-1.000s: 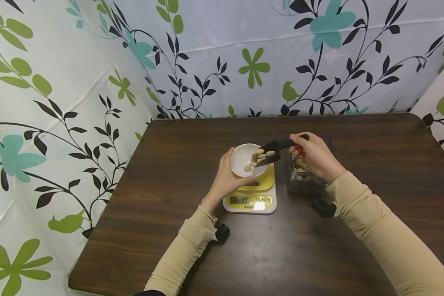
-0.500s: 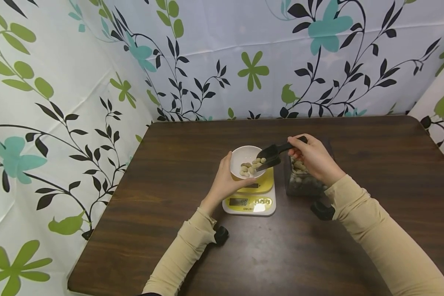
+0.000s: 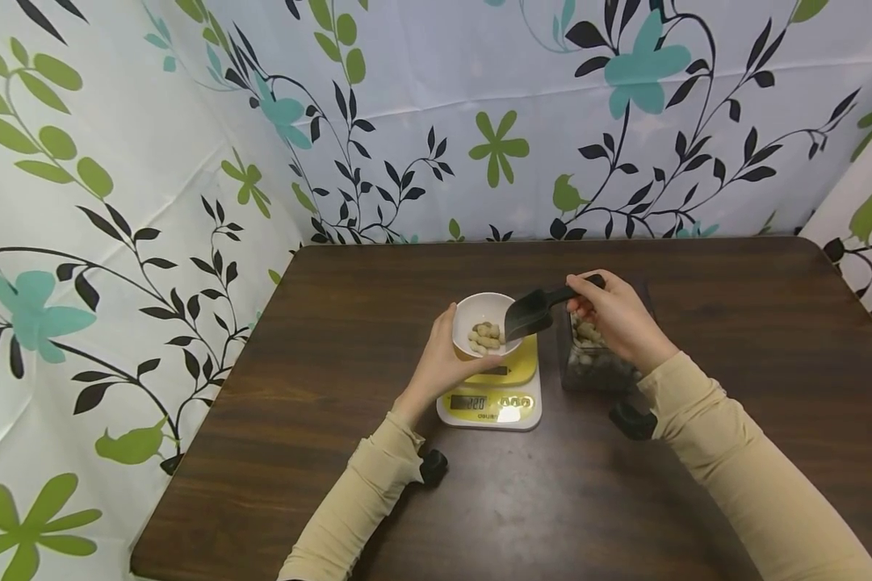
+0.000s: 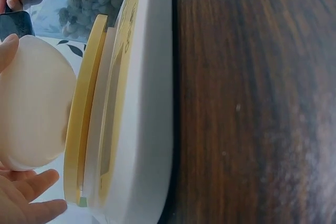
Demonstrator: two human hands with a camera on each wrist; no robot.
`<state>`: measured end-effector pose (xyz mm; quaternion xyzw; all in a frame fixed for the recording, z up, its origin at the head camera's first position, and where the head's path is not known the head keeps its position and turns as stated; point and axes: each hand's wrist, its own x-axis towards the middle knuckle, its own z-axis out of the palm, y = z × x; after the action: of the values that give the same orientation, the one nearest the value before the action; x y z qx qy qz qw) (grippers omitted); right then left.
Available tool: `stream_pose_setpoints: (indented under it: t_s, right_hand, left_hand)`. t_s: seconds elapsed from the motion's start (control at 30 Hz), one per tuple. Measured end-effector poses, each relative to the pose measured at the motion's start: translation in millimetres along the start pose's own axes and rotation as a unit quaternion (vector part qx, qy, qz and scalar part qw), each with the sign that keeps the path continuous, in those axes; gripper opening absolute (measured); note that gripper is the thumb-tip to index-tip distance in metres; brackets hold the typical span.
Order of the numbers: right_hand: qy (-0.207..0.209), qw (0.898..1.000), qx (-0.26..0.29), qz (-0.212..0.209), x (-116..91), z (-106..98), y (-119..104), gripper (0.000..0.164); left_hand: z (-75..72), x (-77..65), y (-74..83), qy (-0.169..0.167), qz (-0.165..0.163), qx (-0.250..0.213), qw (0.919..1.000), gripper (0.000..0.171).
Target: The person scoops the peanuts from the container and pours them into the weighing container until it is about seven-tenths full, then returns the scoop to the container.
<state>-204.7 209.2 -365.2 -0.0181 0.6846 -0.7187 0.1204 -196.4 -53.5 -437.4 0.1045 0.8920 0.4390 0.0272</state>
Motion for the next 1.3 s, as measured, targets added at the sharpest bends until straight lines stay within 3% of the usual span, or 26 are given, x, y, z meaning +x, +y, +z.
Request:
stream_pose_setpoints:
  t_s: [0.6,0.87,1.07,1.3]
  right_hand:
    - [-0.01,0.997,0.065,-0.027,-9,-6,-9,0.025]
    - [-0.006,0.988,0.129,-0.087,-22,-21,-31,0.011]
    - [-0.011,0.973,0.189,-0.133,-30,-40,-42,0.011]
    - [0.027,0.964,0.22,-0.144,-36,-65,-46,0.014]
  left_hand:
    - [-6.5,2.2,7.7,0.007,0.016,0.014,0.9998,0.118]
    - [-16.1,14.0,32.7,0.017,0.068,0.042,0.9967,0.114]
    - [-17.6,18.7,56.4,-0.004,0.089,0.061,0.9941,0.113]
    - [-10.1,24.3,83.8,-0.033,0.107,0.075,0.9908,0.111]
